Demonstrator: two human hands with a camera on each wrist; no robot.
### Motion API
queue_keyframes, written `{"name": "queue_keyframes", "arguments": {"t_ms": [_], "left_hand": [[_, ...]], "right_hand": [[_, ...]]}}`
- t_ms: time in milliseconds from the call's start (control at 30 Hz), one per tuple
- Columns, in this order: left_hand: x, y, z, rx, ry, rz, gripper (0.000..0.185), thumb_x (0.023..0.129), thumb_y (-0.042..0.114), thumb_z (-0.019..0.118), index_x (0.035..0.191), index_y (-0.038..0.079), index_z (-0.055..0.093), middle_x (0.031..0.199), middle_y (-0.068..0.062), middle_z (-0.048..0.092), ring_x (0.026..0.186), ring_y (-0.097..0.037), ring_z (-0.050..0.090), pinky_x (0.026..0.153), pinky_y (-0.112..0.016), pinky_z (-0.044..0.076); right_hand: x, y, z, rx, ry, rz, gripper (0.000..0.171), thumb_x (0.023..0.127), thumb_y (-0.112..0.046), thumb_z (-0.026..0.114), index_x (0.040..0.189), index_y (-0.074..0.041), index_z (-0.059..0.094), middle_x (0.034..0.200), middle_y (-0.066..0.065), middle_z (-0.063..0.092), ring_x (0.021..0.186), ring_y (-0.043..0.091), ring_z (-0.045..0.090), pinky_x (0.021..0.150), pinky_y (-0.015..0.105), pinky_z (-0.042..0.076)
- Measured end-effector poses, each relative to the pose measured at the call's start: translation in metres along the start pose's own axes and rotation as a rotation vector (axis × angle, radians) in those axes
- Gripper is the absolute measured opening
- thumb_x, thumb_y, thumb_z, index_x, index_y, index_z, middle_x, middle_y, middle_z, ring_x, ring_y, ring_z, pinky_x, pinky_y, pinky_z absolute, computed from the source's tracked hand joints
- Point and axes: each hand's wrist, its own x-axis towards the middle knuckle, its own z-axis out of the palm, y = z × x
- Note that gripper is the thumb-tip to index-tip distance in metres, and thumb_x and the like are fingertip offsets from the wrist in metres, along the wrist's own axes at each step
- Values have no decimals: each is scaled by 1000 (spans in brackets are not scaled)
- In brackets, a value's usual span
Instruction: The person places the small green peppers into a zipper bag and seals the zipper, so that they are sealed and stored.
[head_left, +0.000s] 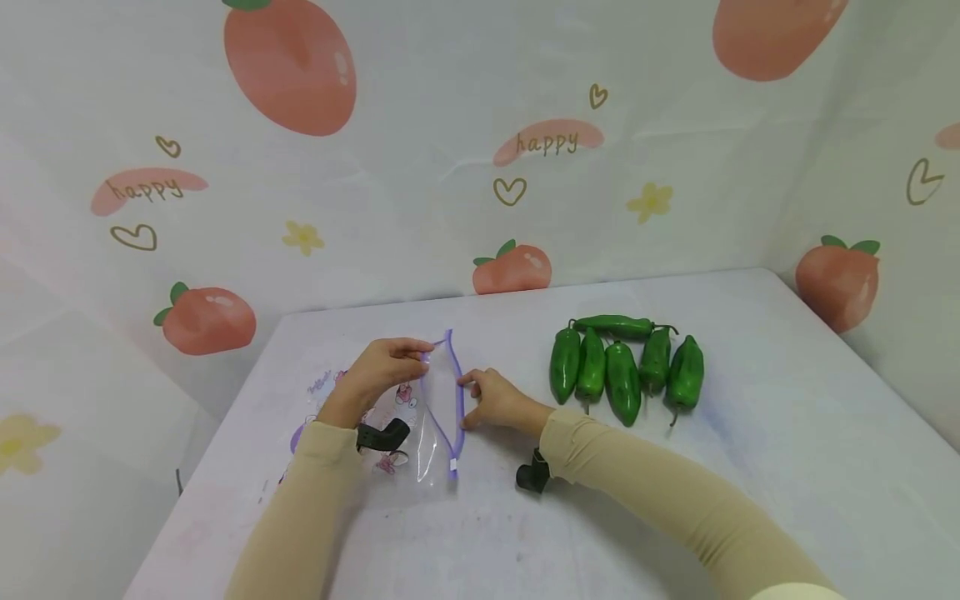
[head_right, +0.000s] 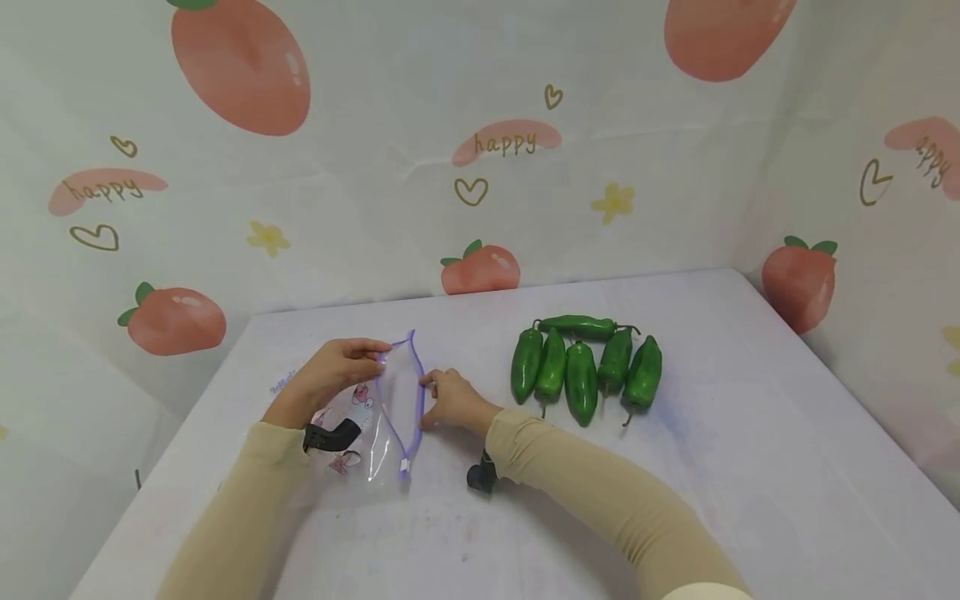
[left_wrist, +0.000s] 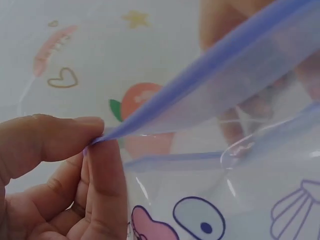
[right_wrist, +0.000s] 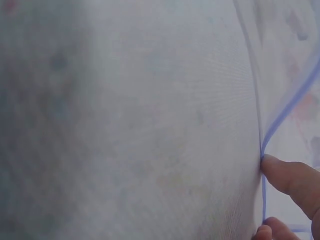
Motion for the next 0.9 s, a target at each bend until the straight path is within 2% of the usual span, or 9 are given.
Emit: {"name": "queue_keyframes", "arguments": {"t_ms": [167, 300, 467, 567, 667, 733, 900], "left_hand": [[-7, 5, -13, -96, -39, 5, 47, 89, 3, 64, 131, -13, 49, 106, -1, 60, 92, -9, 54, 83, -17, 48], [-11, 9, -20, -180, -56, 17, 44, 88, -3, 63, 129, -13, 50, 98, 6, 62, 88, -7, 57, 82, -16, 49], [-15, 11, -26, -277, -67, 31, 31, 86, -10, 62, 115, 2, 64, 93, 6, 65, 83, -6, 59, 77, -16, 50], [-16, 12, -29, -323, -74, 39, 31, 85, -12, 61, 105, 12, 68, 93, 6, 65, 82, -5, 58, 75, -15, 50], [-17, 13, -30, -350, -73, 47, 33, 86, -13, 60, 101, 15, 70, 94, 5, 65, 81, -5, 58, 74, -14, 50], [-17, 13, -31, -356, -71, 51, 33, 86, -13, 60, 102, 14, 70, 97, 5, 65, 83, -5, 57, 74, -14, 50], [-21, 15, -33, -337, -76, 62, 30, 88, -10, 60, 115, -1, 64, 99, 1, 64, 86, -6, 58, 78, -15, 51]], "right_hand": [[0, -1, 1, 9, -11, 9, 69, 69, -8, 86, 131, -8, 56, 95, 5, 50, 83, 16, 47, 75, 26, 40], [0, -1, 1, 16, -7, 3, 69, 68, -7, 86, 131, -7, 56, 95, 5, 50, 84, 16, 46, 75, 26, 40], [0, 0, 1, 8, -1, -3, 70, 68, -7, 86, 131, -7, 57, 94, 5, 50, 84, 15, 46, 76, 26, 40], [1, 1, 1, 10, -3, 1, 70, 67, -8, 86, 131, -8, 57, 95, 5, 50, 85, 16, 46, 76, 26, 40], [3, 1, 2, 13, -7, 8, 70, 68, -8, 86, 131, -8, 56, 96, 4, 50, 85, 16, 46, 76, 27, 40], [3, 1, 2, 16, -12, 16, 70, 68, -9, 86, 132, -9, 56, 96, 4, 50, 86, 16, 47, 76, 27, 40], [3, 0, 2, 20, -22, 29, 70, 69, -9, 86, 132, -10, 56, 96, 5, 50, 86, 17, 47, 77, 28, 40]]}}
